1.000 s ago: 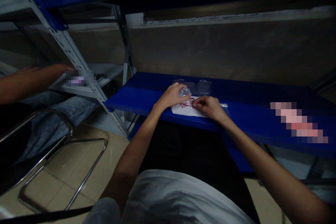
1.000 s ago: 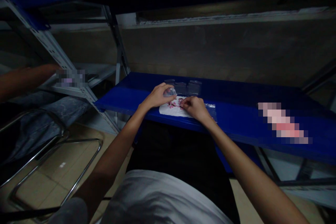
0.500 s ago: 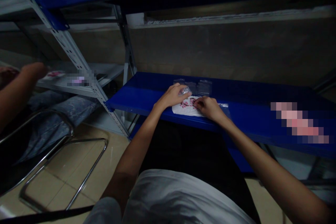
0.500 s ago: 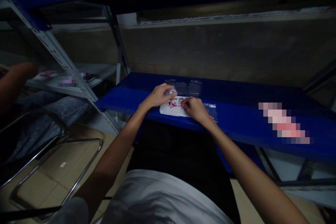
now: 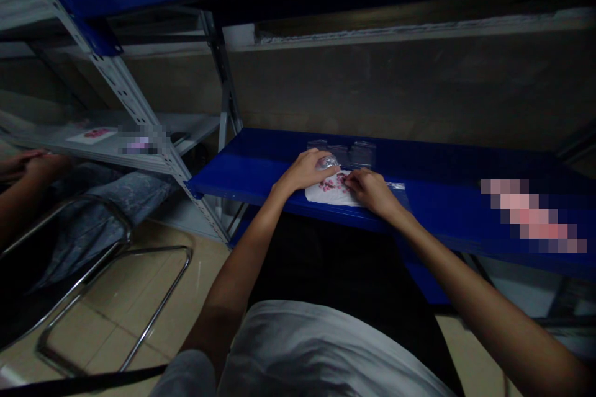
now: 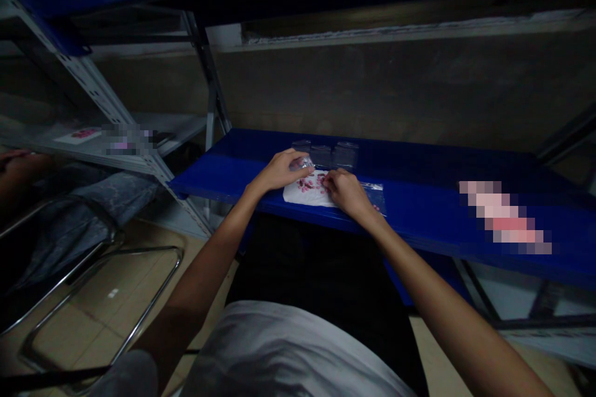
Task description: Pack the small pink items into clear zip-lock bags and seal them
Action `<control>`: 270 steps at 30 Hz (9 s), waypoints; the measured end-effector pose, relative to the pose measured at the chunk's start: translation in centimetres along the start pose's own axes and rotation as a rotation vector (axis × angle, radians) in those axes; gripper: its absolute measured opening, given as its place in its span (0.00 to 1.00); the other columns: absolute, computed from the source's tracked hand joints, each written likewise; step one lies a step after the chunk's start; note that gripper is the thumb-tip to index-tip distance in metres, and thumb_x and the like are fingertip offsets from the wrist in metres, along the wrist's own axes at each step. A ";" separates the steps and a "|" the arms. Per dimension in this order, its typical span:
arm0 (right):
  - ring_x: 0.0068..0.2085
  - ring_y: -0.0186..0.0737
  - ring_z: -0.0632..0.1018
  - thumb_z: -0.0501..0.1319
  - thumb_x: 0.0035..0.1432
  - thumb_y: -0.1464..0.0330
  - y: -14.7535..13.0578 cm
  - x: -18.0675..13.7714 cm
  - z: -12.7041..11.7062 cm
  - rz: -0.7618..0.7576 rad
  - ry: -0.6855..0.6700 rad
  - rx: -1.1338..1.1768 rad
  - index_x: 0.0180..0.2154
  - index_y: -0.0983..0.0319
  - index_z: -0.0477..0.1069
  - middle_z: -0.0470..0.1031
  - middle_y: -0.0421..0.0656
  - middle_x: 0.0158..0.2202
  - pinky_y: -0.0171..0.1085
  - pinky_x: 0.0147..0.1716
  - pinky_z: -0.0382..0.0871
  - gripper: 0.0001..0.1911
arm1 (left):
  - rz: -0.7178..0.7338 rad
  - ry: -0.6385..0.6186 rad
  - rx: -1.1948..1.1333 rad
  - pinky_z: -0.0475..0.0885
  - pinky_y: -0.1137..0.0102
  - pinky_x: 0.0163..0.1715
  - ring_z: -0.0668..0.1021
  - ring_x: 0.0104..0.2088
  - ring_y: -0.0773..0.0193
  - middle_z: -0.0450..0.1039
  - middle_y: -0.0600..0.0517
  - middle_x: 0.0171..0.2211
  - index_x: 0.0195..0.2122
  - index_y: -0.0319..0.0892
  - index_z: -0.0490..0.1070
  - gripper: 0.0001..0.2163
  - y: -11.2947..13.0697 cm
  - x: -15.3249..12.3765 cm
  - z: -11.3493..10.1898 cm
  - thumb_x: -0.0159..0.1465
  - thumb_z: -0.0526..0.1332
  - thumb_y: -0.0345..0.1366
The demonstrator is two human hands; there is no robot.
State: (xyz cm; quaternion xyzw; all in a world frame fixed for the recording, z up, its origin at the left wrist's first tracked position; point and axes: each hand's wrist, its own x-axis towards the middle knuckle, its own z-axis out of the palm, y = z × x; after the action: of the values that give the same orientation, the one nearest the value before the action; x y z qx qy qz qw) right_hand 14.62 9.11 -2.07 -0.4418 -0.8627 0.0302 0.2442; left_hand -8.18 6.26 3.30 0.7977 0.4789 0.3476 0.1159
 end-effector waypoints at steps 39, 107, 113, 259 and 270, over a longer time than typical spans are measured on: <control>0.35 0.45 0.80 0.67 0.57 0.59 -3.4 -0.5 -7.6 0.101 0.107 0.493 0.33 0.60 0.80 0.82 0.45 0.33 0.41 0.37 0.70 0.11 | -0.016 -0.367 -0.739 0.73 0.64 0.45 0.81 0.38 0.63 0.80 0.46 0.38 0.47 0.36 0.75 0.18 3.3 0.3 1.1 0.59 0.71 0.40; 0.41 0.48 0.81 0.64 0.60 0.54 -2.1 -0.8 -6.6 0.062 0.065 0.597 0.39 0.60 0.80 0.83 0.47 0.39 0.43 0.42 0.72 0.16 | -0.058 -0.358 -0.579 0.74 0.64 0.44 0.82 0.40 0.61 0.81 0.45 0.38 0.48 0.38 0.76 0.21 2.0 0.3 1.1 0.57 0.73 0.44; 0.35 0.45 0.80 0.64 0.58 0.58 0.9 -0.7 -4.8 0.179 0.097 0.517 0.38 0.61 0.79 0.82 0.47 0.35 0.40 0.35 0.71 0.13 | -0.080 -0.322 -0.547 0.74 0.65 0.43 0.81 0.40 0.61 0.81 0.44 0.39 0.48 0.37 0.77 0.21 1.9 0.4 0.8 0.57 0.73 0.43; 0.31 0.44 0.79 0.61 0.59 0.65 -0.6 -1.0 -2.1 -0.025 -0.083 0.218 0.35 0.61 0.79 0.82 0.46 0.31 0.37 0.32 0.66 0.09 | -0.088 -0.282 -0.341 0.72 0.70 0.37 0.79 0.37 0.63 0.80 0.45 0.41 0.48 0.38 0.79 0.23 1.0 0.4 0.9 0.58 0.71 0.50; 0.36 0.47 0.80 0.64 0.59 0.54 -1.3 -0.9 -5.9 0.111 0.093 0.521 0.35 0.59 0.79 0.82 0.47 0.36 0.43 0.38 0.71 0.15 | -0.051 -0.292 -0.362 0.74 0.68 0.40 0.81 0.40 0.60 0.81 0.45 0.40 0.48 0.40 0.79 0.22 2.1 0.1 1.1 0.58 0.70 0.50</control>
State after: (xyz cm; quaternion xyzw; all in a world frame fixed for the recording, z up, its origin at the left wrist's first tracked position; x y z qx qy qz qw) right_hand 16.74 6.65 3.13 -0.4115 -0.7882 0.2443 0.3869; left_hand -6.01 5.41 3.58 0.7934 0.4069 0.3058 0.3339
